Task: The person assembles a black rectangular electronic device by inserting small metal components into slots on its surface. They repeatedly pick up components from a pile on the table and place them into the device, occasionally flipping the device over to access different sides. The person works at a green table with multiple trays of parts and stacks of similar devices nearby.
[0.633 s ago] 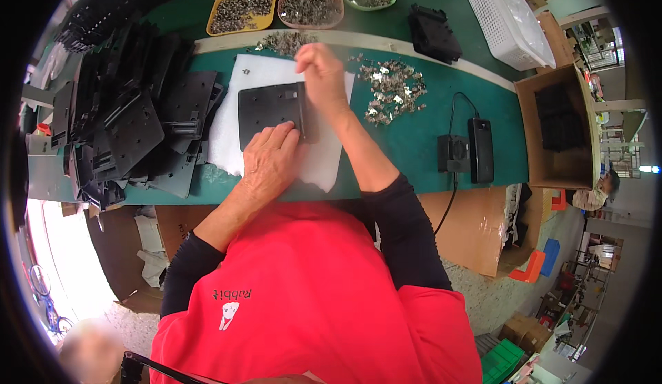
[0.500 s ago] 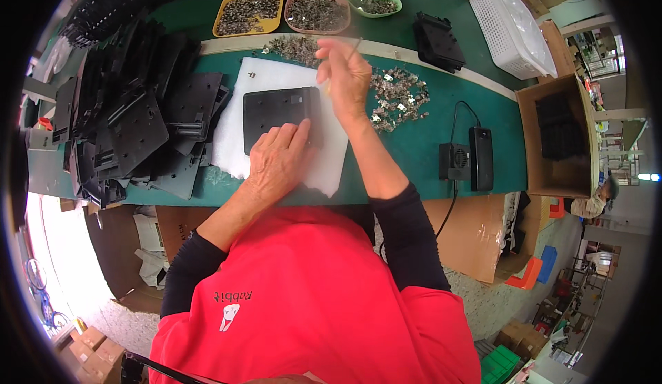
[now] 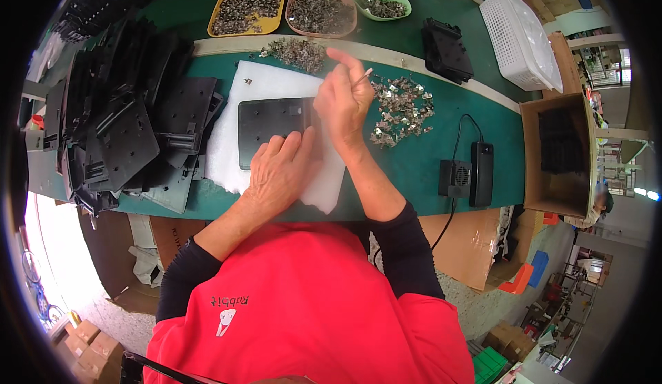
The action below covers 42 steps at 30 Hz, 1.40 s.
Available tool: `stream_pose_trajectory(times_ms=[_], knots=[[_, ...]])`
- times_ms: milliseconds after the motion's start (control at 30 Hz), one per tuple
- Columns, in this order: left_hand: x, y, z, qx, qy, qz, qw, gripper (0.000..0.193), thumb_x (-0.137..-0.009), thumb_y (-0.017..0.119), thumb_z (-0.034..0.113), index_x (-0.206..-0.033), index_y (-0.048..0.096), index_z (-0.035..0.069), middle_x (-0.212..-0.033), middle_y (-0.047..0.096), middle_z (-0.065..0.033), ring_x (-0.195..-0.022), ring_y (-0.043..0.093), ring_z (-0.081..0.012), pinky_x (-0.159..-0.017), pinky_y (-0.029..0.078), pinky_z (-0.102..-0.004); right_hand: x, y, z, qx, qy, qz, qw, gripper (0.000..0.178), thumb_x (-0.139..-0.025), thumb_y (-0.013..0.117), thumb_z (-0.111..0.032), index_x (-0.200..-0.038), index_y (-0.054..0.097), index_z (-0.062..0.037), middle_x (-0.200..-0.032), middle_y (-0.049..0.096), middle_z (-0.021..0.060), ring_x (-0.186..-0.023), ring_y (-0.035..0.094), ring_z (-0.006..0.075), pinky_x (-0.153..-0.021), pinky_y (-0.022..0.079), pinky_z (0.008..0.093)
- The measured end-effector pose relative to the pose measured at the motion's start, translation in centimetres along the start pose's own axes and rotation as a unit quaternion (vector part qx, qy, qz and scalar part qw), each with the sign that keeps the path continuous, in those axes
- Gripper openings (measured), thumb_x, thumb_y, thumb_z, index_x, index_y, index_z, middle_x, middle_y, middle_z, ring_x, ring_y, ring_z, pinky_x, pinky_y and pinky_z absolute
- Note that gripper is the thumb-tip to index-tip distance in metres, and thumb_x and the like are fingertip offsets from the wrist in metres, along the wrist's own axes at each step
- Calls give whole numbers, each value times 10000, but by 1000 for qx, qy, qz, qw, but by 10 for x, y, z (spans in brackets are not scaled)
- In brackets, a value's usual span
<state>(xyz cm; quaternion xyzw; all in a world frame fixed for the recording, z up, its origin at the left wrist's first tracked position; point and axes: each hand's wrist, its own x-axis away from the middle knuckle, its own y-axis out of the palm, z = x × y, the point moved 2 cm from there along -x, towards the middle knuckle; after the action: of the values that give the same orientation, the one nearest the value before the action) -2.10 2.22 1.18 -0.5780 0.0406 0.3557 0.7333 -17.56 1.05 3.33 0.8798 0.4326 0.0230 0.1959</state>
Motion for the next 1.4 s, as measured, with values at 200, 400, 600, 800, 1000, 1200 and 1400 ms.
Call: stream_pose_trajectory(times_ms=[200,400,600,800,1000,1200,1400], knots=[[-3,0,0,3,-9,-11,1000,512,-771,700,247,-1227,609,32,-973,540,-36,-775,495,-207,-643,445,-324,-42,15,1,-19,53,3,998,243,-1041,405,-176,-1165,537,-15,-566,334,-29,-410,267,60,-384,272,248],[-4,0,1,-1,-13,-10,1000,462,-768,703,251,-1167,606,39,-965,521,-40,-813,512,-191,-635,432,-326,-38,25,20,70,64,-95,991,237,-1038,413,-166,-1163,547,-17,-570,356,-42,-433,280,45,-395,269,228],[0,1,1,33,-27,-6,999,262,-778,682,231,-976,651,62,-938,531,-27,-792,520,-199,-623,430,-337,-8,25,15,349,-178,-315,864,181,-967,474,-85,-1083,605,-38,-575,461,39,-495,478,129,-483,361,295],[-6,1,2,7,-17,-6,1000,385,-756,692,225,-1087,633,38,-913,533,-27,-793,525,-193,-615,429,-326,-18,14,17,160,-23,-219,962,171,-958,453,-85,-1049,576,-9,-519,378,-2,-428,365,92,-424,304,279],[-7,4,5,-34,-15,6,999,511,-728,716,244,-1170,603,14,-907,529,-34,-801,526,-184,-607,438,-318,-19,-12,9,-49,38,-48,997,190,-986,395,-109,-1042,544,-5,-514,282,-20,-384,227,86,-377,271,281],[-2,2,0,12,-21,65,998,510,-708,736,238,-1142,608,5,-871,532,-36,-749,528,-185,-597,433,-315,13,-9,5,-46,25,-78,996,169,-974,444,-85,-1015,586,-1,-537,368,-52,-426,302,38,-396,254,237],[-3,2,4,20,-25,55,998,402,-688,749,213,-1028,637,30,-827,515,-29,-726,529,-194,-575,410,-335,18,-5,14,54,18,-101,993,138,-957,473,-62,-1014,592,-19,-544,405,-48,-457,355,44,-423,306,238]])
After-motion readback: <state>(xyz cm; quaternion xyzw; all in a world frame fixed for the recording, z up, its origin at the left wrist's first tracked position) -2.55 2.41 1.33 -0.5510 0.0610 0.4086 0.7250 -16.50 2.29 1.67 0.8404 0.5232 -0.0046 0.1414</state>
